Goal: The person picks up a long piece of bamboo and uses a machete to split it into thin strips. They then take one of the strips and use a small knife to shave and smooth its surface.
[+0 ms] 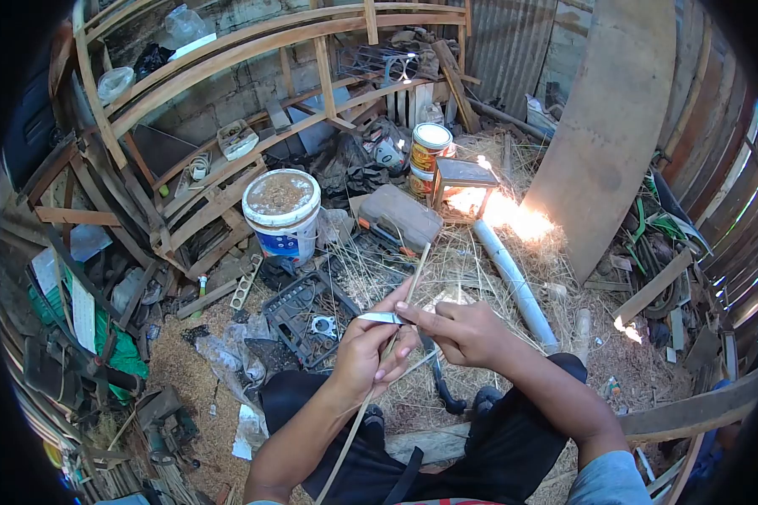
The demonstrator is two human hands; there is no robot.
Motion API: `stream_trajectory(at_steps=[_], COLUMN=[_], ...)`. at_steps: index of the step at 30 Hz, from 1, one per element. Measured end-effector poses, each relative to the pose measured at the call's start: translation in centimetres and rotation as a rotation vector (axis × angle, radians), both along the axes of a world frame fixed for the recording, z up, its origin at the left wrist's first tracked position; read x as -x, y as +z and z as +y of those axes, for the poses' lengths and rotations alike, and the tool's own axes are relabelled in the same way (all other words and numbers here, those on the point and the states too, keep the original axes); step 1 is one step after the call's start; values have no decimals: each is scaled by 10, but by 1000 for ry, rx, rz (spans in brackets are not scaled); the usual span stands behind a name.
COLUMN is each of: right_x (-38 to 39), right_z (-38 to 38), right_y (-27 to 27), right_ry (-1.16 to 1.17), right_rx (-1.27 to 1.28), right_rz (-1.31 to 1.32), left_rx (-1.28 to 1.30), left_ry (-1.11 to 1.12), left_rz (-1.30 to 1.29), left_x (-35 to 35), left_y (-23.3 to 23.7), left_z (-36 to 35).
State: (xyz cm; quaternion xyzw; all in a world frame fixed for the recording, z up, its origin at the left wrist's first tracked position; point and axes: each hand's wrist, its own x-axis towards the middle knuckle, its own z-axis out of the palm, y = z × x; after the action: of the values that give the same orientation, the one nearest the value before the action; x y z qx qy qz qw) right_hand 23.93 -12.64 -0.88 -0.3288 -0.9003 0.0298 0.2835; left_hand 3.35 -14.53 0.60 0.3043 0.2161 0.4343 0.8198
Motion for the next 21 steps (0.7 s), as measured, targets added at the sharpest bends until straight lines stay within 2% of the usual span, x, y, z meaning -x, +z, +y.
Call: stream_trajectory(at_steps=[2, 4, 6, 9, 12, 14, 17, 21], right_x=[-4, -31, -75, -80, -35, -14, 3, 4], right_z=[4, 42, 64, 67, 26, 16, 1, -4], right_y=[-2, -18, 0, -10, 12, 0, 2, 6], right_ry=[-132, -343, -575, -469, -394, -197, 8, -12], right_rx=[-71, -174, 114, 105, 563, 408, 238, 212], right_rz=[-105, 132, 295, 697, 634, 530, 257, 8], left_rx=[86, -53, -97, -65, -63, -83, 22, -69], left_ry=[13, -107, -234, -39, 35, 5, 85, 100], left_rz=[22, 69, 59, 89, 67, 87, 79, 140], left_x=[-1, -7, -12, -9, -7, -5, -10, -8], left_y=[1, 0, 9, 8, -6, -3, 2, -1], left_z=[-2, -14, -28, -5, 9, 10, 7, 3])
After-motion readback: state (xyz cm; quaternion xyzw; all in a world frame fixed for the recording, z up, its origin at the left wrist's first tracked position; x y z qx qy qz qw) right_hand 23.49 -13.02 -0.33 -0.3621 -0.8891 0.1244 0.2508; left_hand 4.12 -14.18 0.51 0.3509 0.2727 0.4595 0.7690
